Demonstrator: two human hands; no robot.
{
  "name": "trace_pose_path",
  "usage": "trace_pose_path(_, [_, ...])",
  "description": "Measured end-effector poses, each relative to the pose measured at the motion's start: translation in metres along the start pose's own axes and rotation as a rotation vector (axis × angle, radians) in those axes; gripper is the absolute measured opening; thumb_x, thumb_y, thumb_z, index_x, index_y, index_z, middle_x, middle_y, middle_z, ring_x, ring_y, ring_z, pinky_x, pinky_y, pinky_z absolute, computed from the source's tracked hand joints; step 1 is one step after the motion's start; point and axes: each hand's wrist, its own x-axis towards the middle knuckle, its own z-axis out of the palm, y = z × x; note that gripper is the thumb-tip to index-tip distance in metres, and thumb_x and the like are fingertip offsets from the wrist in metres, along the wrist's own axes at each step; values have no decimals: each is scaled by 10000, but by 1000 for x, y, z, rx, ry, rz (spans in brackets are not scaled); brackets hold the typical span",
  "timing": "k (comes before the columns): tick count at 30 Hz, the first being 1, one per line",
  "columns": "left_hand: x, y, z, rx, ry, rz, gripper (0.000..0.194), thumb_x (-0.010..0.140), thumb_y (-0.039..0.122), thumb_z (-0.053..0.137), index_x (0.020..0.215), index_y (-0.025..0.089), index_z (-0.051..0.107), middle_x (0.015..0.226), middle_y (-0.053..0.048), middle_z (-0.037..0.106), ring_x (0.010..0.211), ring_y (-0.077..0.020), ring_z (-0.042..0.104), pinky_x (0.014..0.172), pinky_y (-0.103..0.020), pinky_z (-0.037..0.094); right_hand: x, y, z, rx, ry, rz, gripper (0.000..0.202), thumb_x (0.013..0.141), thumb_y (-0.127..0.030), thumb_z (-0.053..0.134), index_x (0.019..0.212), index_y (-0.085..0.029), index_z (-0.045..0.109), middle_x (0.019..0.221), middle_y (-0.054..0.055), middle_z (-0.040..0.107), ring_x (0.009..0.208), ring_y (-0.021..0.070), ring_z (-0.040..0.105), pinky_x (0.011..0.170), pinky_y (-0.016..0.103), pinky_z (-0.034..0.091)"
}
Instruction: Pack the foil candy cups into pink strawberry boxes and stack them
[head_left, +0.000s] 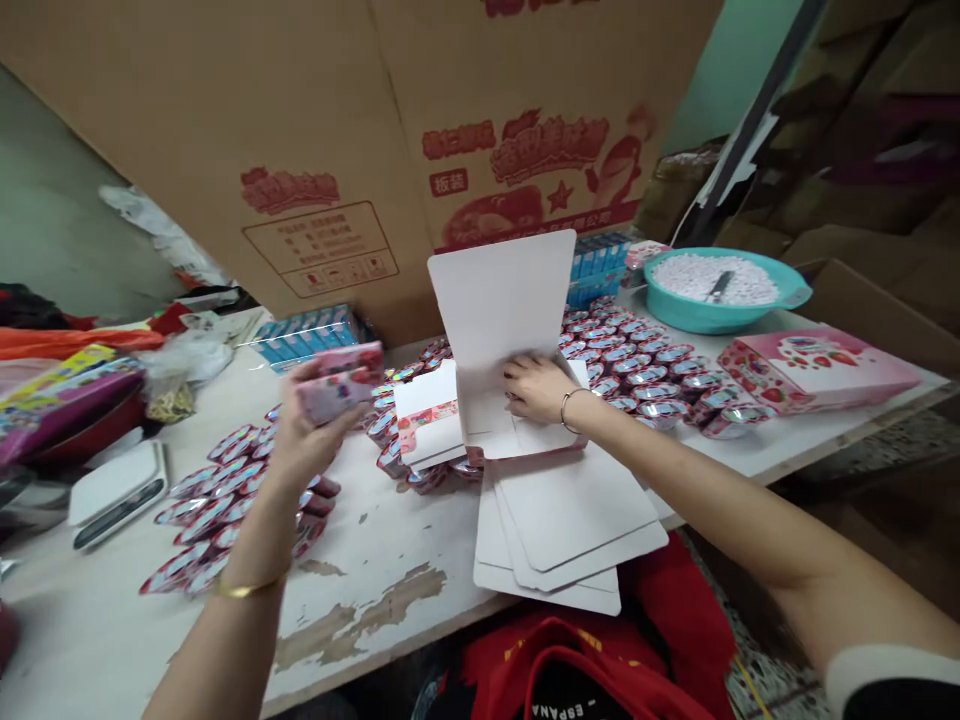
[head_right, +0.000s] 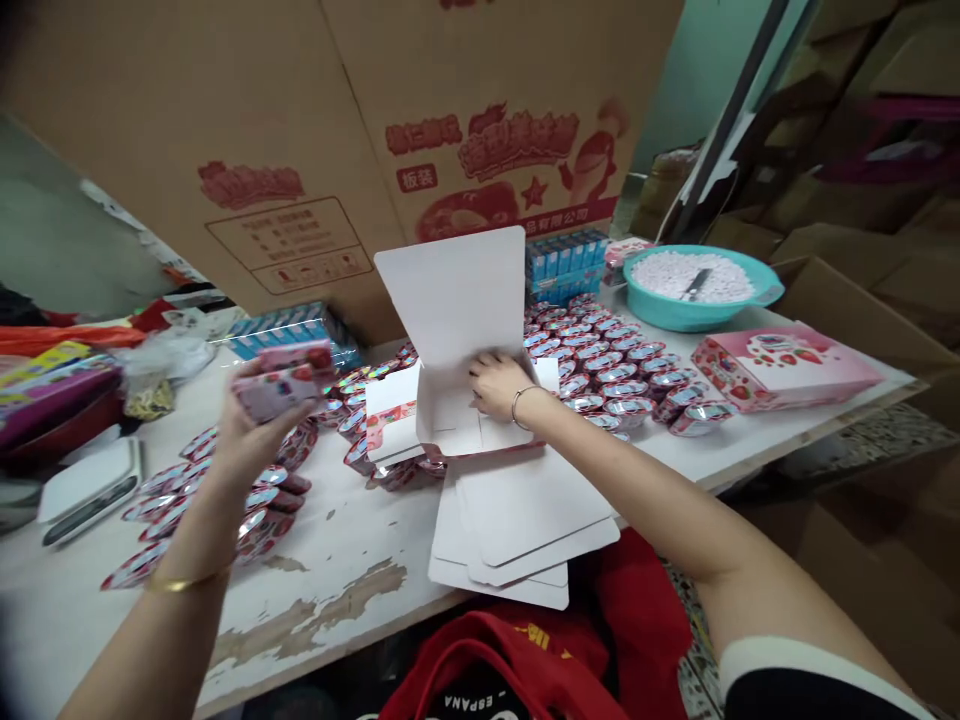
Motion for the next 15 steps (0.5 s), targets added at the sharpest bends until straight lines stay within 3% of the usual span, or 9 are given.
trace_pose_path(2, [13, 43, 34, -112, -188, 147, 754, 738, 482, 742, 1342, 218, 376, 1264, -113, 593, 1064, -235, 637, 886, -370, 530, -5, 2, 4, 17, 15, 36, 395, 867, -303, 666, 1231, -154, 631, 1322, 147, 600, 1252, 320, 482, 1002, 427, 374])
trace_pose_path(4, [24, 73, 72, -34, -405, 280, 734, 727, 439, 752, 1327, 189, 409, 1299, -135, 590, 1137, -255, 607, 951, -388, 489, -14, 5, 8, 41, 59, 97, 515, 828, -327, 698, 1288, -125, 582, 1360, 174, 569, 1251, 343, 486, 983, 441, 399])
trace_pose_path(7, [31, 93, 120, 379, -654, 346, 696, 685, 405, 776, 1264, 131, 502, 1287, -174, 603, 1192, -333, 560, 1027, -475, 402, -24, 9, 14, 41, 111, 155, 544, 805, -346, 693, 1262, -76, 576, 1346, 209, 563, 1217, 371, 514, 978, 468, 428])
trace_pose_path(9, [29, 96, 142, 589, -733, 329, 688, 690, 391, 770, 1259, 95, 521, 1302, -201, 589, 1209, -359, 535, 1053, -514, 355, -25, 10, 18, 22, 120, 162, 522, 794, -326, 675, 1238, -67, 584, 1307, 215, 583, 1181, 376, 540, 975, 478, 442])
trace_pose_path(12, [21, 93, 144, 619, -750, 324, 802, 735, 404, 748, 1403, 101, 425, 1433, -200, 500, 1317, -346, 451, 1107, -523, 300, -25, 11, 24, -15, 122, 158, 518, 798, -348, 637, 1234, -74, 588, 1255, 216, 608, 1145, 395, 561, 946, 511, 465])
trace_pose_path(13, [17, 89, 134, 562, -746, 348, 867, 757, 446, 733, 1469, 126, 353, 1494, -185, 445, 1370, -326, 404, 1133, -504, 284, -25, 11, 26, -25, 130, 149, 530, 804, -367, 622, 1244, -73, 583, 1253, 219, 608, 1141, 402, 563, 940, 524, 469])
trace_pose_path(15, [9, 71, 97, 434, -733, 398, 943, 795, 574, 672, 1542, 188, 244, 1577, -141, 350, 1445, -275, 320, 1178, -442, 253, -28, 12, 28, -35, 160, 121, 559, 830, -402, 581, 1271, -59, 568, 1273, 233, 593, 1148, 410, 562, 946, 543, 471])
